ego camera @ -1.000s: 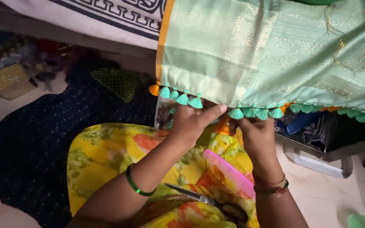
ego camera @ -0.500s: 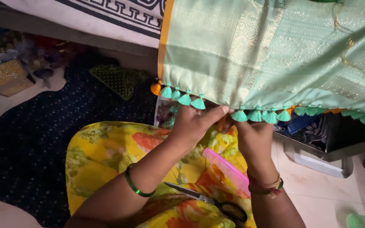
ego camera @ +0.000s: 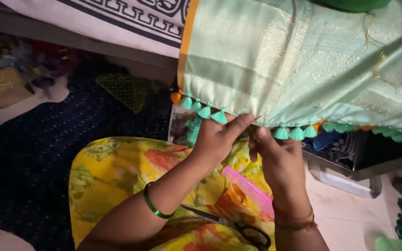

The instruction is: Applying and knotting tassels onto the edge of a saree fabric.

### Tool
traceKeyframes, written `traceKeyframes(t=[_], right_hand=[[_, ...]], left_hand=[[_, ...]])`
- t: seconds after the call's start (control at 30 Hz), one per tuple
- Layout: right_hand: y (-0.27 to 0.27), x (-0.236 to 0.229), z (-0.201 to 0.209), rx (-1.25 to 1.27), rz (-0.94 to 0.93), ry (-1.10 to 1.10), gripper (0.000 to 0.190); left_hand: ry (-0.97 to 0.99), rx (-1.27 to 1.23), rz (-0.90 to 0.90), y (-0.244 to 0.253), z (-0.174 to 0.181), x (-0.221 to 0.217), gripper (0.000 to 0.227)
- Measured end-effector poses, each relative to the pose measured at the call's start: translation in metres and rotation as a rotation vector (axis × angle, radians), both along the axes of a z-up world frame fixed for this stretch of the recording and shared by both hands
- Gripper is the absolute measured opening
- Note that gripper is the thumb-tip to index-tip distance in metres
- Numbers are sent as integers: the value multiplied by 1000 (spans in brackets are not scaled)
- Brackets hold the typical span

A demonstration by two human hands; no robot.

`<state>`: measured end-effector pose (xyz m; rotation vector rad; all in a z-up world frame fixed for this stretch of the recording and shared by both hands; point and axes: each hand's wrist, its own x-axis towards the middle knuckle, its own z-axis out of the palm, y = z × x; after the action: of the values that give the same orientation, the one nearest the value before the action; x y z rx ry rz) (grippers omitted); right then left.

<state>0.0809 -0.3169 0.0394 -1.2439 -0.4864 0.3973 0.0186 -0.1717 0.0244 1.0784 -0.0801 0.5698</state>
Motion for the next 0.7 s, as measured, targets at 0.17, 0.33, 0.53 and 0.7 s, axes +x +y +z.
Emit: traceKeyframes(t=[0.17, 0.33, 0.53, 0.7], right_hand=[[-22, -27, 14, -175, -193, -386, 13], [2, -38, 85, -270, -424, -818, 9], [9, -23, 80, -262, -319, -1146, 14], [7, -22, 54, -175, -354, -973, 13]], left_hand=[[175, 238, 232, 3, -14, 6, 36], [197, 255, 184, -4, -12, 3, 32], [120, -86, 53, -2, 2, 2, 21], [109, -351, -8, -11, -4, 8, 18]])
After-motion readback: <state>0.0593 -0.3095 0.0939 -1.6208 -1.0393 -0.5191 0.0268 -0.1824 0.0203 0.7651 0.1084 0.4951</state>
